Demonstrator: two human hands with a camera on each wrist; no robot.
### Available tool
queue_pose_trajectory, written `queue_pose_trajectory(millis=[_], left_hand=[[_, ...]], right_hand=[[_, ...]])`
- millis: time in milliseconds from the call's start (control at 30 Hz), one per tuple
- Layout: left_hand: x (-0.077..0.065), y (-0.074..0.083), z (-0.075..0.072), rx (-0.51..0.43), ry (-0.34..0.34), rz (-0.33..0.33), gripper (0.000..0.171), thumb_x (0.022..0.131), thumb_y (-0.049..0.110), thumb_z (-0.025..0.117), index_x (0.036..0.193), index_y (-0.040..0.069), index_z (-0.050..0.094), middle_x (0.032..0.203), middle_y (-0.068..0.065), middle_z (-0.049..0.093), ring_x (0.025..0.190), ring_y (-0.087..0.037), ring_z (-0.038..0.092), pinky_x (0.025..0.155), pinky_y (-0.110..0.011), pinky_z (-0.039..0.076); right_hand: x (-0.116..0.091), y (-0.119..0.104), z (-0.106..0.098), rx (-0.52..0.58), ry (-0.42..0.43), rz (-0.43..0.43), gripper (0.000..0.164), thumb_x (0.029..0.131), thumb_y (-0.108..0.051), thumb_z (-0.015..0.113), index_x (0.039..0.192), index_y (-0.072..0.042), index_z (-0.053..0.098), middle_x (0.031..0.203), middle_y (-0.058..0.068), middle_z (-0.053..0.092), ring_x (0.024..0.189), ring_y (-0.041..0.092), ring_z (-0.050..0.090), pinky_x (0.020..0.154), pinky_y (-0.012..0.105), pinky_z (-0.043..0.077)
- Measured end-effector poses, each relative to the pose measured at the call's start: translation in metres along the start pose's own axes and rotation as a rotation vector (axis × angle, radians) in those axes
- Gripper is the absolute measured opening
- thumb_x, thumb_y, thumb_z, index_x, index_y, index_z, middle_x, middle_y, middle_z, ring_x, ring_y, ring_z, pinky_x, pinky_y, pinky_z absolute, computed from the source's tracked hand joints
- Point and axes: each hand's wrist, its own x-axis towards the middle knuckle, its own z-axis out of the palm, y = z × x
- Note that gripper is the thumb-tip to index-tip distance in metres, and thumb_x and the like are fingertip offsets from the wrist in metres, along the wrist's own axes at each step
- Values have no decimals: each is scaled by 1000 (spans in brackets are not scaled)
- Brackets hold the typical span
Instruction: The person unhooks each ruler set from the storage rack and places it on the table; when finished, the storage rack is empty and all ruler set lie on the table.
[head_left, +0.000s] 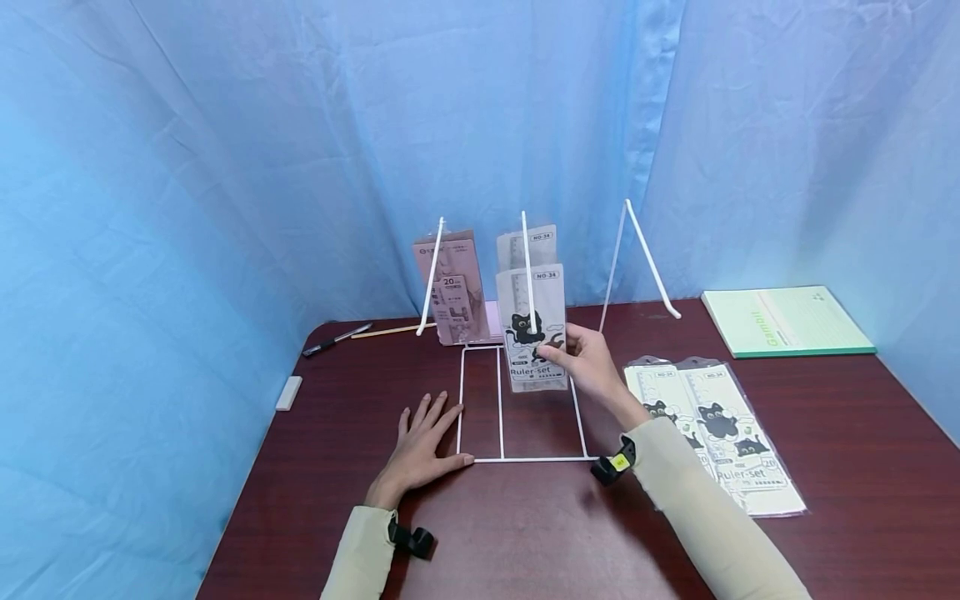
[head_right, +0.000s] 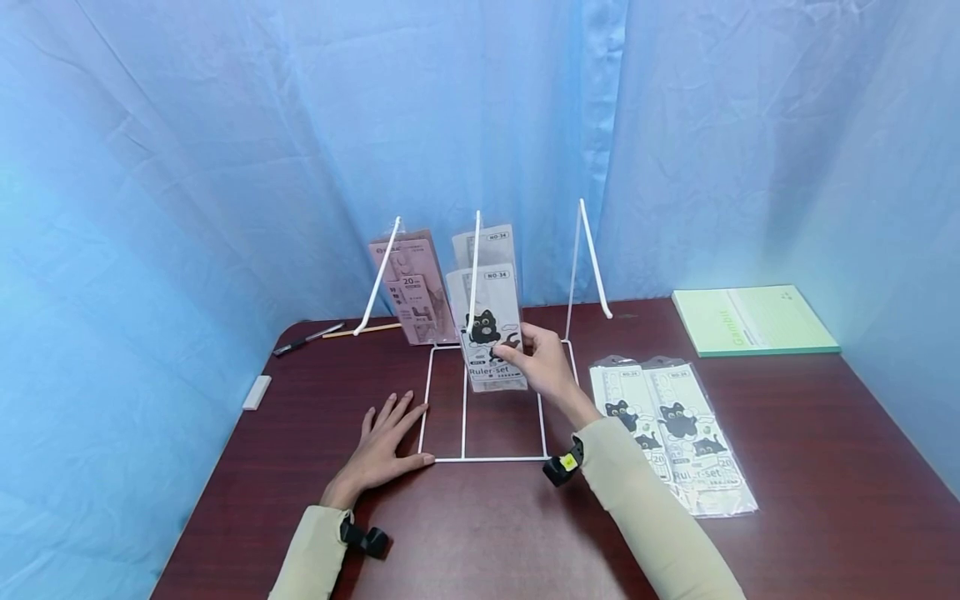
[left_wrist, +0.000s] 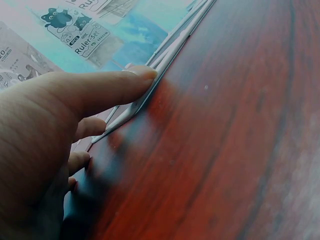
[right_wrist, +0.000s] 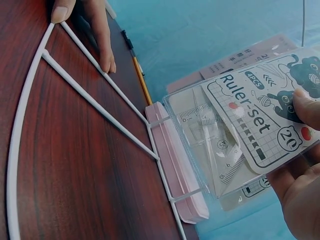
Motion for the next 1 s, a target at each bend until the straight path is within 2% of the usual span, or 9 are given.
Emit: queue_pose_trajectory(millis=[467,667,1000], left_hand=[[0,1,1,-6,11,7,86,83,56,71,156,22,39,168,-13,22,158,-38,10,120,-70,5],[1,2,0,-13,22,13,85,84,56,71,155,21,41,168,-14,23,157,-40,11,120,-71,6],[1,0,1,-3,31,18,86,83,56,72,154,20,41,167,-15,25,156,-42,14,119,-72,8]], right_hand=[[-10,-3,-1,-34,-3,-8,29,92,-5,70,115,11,66,100,35,71,74,-3,72,67,22,59],[-15,-5,0,-47,-4,-23,27,91,-5,71,112,11,68,95,35,72,70,-3,69,62,20,55],[-22,-6,1,-52,-25,-56,29,92,-5,70,115,10,67,95,33,73,71,-2,69,64,21,57]])
